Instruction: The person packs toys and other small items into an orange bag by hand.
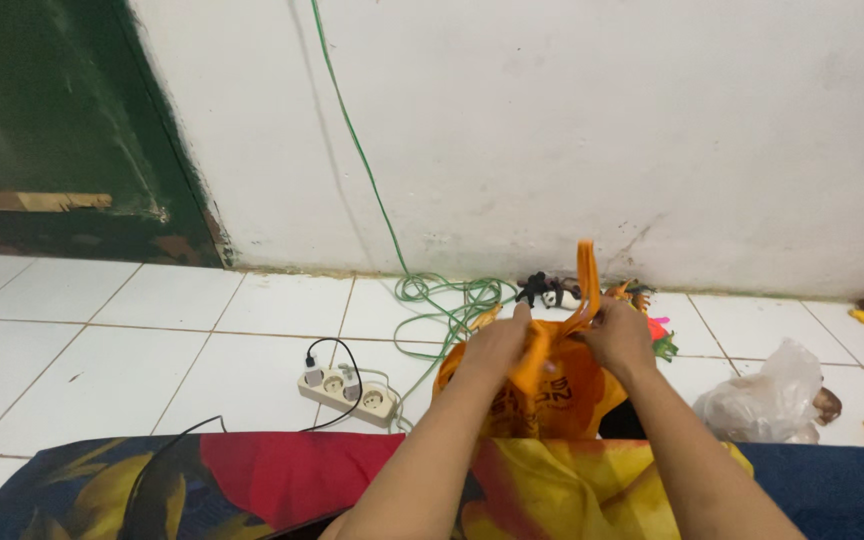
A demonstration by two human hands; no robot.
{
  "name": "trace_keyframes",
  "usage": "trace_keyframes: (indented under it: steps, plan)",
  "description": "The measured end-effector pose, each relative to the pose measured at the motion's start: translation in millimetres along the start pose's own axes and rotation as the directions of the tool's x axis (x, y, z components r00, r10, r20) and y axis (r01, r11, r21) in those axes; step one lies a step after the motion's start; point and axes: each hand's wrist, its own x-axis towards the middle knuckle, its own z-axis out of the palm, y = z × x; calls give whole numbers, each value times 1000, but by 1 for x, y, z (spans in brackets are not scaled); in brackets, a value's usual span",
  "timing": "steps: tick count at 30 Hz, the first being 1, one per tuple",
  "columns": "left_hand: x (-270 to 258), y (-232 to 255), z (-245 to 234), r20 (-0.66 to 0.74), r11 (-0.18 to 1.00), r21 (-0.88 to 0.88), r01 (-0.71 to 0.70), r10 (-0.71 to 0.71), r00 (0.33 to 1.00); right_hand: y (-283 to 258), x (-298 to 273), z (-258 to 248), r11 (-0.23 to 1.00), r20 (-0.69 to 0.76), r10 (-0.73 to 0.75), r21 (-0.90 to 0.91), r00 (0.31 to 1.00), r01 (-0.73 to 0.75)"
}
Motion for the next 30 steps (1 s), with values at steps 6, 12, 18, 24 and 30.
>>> trace_keyframes:
  steps: [6, 12, 18, 24, 30]
  plan:
    - [-11, 12, -59, 6, 993, -120, -11, 11, 1000, 6, -12, -23, 939, -112, 245, 276, 963, -206]
    - [-16, 29, -98, -107, 963, -215, 164, -190, 976, 0, -6, -27, 487, 7, 440, 838, 898, -246]
    - [-11, 42, -106, -125, 961, -171, 219, -242, 962, -11, -25, -3, 618, -306, 289, 784, 907, 68]
    - [-19, 41, -108, -203, 980, -136, 149, -174, 963, 4, -95, 25, 997, 678, -57, 3, 733, 74]
    - [-15, 37, -111, -210, 962, -128, 243, -265, 941, -2, -198, 29, 640, 843, -76, -368, 532, 675]
